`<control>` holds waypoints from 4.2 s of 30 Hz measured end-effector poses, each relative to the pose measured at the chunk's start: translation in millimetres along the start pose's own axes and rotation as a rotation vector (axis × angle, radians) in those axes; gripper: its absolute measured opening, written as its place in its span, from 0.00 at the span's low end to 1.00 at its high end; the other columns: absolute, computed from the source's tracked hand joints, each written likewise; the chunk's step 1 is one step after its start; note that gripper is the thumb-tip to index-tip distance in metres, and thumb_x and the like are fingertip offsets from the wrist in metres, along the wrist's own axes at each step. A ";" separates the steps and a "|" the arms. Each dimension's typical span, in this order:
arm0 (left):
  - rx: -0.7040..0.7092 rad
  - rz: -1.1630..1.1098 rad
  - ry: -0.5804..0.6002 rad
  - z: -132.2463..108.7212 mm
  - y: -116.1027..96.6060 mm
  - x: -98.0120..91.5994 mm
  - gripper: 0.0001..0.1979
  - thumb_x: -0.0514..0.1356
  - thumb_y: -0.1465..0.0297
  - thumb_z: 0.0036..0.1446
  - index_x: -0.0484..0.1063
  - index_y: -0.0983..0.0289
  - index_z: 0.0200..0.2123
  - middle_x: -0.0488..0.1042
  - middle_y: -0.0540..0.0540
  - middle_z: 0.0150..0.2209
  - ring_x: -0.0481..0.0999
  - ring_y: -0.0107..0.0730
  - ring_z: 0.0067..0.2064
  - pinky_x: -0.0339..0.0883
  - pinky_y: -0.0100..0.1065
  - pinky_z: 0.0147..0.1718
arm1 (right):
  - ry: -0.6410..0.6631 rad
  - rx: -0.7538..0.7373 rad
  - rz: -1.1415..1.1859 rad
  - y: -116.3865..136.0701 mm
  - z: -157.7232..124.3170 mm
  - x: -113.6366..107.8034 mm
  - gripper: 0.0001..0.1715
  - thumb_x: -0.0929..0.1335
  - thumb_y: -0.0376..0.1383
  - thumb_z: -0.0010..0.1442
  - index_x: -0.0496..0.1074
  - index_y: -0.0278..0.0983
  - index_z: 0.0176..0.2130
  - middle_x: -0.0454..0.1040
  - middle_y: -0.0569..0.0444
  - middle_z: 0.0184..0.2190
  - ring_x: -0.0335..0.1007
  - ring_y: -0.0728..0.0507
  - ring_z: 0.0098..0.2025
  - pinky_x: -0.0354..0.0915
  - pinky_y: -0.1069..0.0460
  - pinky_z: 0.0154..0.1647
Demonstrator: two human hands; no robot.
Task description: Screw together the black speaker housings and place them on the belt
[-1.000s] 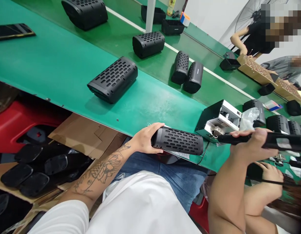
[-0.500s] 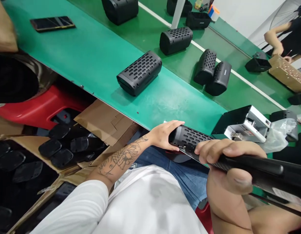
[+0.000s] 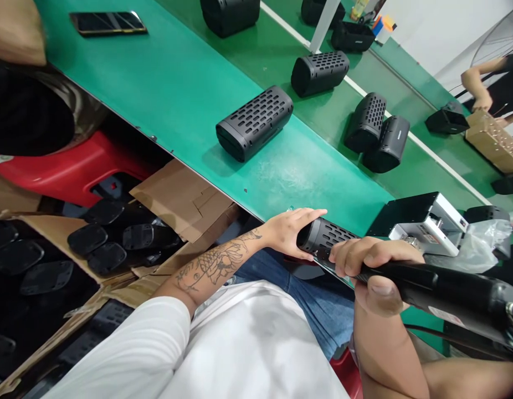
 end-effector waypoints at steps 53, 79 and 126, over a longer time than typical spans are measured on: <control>-0.086 0.858 0.483 89.2 -95.7 14.9 0.53 0.75 0.43 0.67 0.65 0.69 0.82 0.72 0.72 0.64 0.74 0.61 0.63 0.65 0.51 0.63 | -0.479 -0.165 -0.094 33.1 -83.8 -131.1 0.15 0.67 0.34 0.73 0.81 0.36 0.54 0.76 0.54 0.31 0.79 0.45 0.30 0.81 0.46 0.34; -0.167 0.808 0.565 98.5 -103.6 15.6 0.50 0.70 0.48 0.72 0.61 0.71 0.83 0.74 0.73 0.67 0.76 0.62 0.63 0.60 0.51 0.60 | -0.246 -0.119 -0.040 13.7 -80.9 -125.7 0.06 0.69 0.32 0.71 0.74 0.35 0.48 0.72 0.57 0.29 0.73 0.49 0.27 0.77 0.49 0.34; -0.130 0.544 0.268 71.3 -68.8 -15.7 0.28 0.51 0.57 0.86 0.78 0.65 0.74 0.81 0.61 0.69 0.84 0.49 0.65 0.74 0.49 0.65 | -1.278 -0.126 -0.462 -20.5 -72.1 -253.5 0.20 0.72 0.45 0.51 0.63 0.38 0.37 0.64 0.60 0.17 0.61 0.46 0.15 0.65 0.51 0.18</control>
Point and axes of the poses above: each hand's wrist, its own z-axis towards the middle knuckle, its own x-axis out of the palm, y = z × x, the point moved 4 cm from there along z, towards the middle knuckle
